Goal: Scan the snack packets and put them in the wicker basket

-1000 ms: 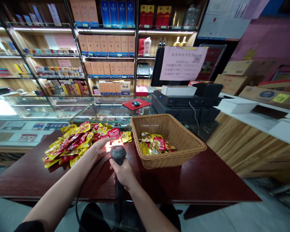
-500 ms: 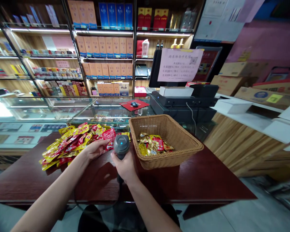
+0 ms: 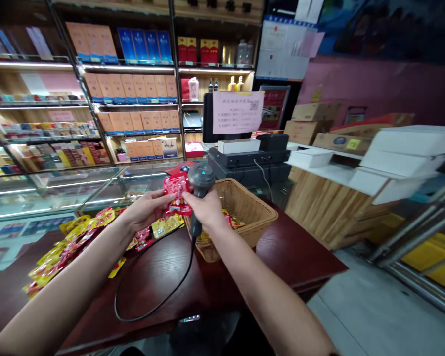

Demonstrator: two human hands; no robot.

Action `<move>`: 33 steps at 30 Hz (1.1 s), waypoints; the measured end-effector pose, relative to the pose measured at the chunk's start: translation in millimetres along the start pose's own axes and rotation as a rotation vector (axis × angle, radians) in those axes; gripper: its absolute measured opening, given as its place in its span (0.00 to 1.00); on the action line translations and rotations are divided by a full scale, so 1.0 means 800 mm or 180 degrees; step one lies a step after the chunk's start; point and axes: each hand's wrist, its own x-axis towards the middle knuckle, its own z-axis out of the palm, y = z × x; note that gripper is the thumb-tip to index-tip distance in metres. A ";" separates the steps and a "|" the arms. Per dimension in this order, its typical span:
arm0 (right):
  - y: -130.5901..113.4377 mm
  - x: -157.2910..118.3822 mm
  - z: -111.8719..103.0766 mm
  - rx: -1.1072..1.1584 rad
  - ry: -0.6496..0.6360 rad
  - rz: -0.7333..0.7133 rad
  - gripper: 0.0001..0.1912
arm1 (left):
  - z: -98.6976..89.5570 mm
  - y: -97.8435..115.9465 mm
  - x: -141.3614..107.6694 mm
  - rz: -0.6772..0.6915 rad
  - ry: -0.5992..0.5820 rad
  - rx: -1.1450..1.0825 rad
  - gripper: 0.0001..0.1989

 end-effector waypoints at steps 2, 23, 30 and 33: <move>-0.012 0.019 -0.036 0.0008 0.0178 0.0055 0.14 | 0.032 -0.008 0.034 -0.0022 -0.0045 0.0084 0.12; -0.006 0.056 -0.154 -0.0565 0.0945 0.0484 0.10 | 0.101 -0.087 0.135 -0.0255 0.0006 0.0395 0.21; -0.021 0.026 -0.093 -0.0028 0.0287 0.0539 0.10 | 0.039 -0.049 0.094 0.0056 0.0185 0.0331 0.20; -0.025 0.002 -0.060 0.0181 -0.0158 0.0604 0.09 | -0.010 -0.029 0.058 0.0224 0.0375 0.0404 0.19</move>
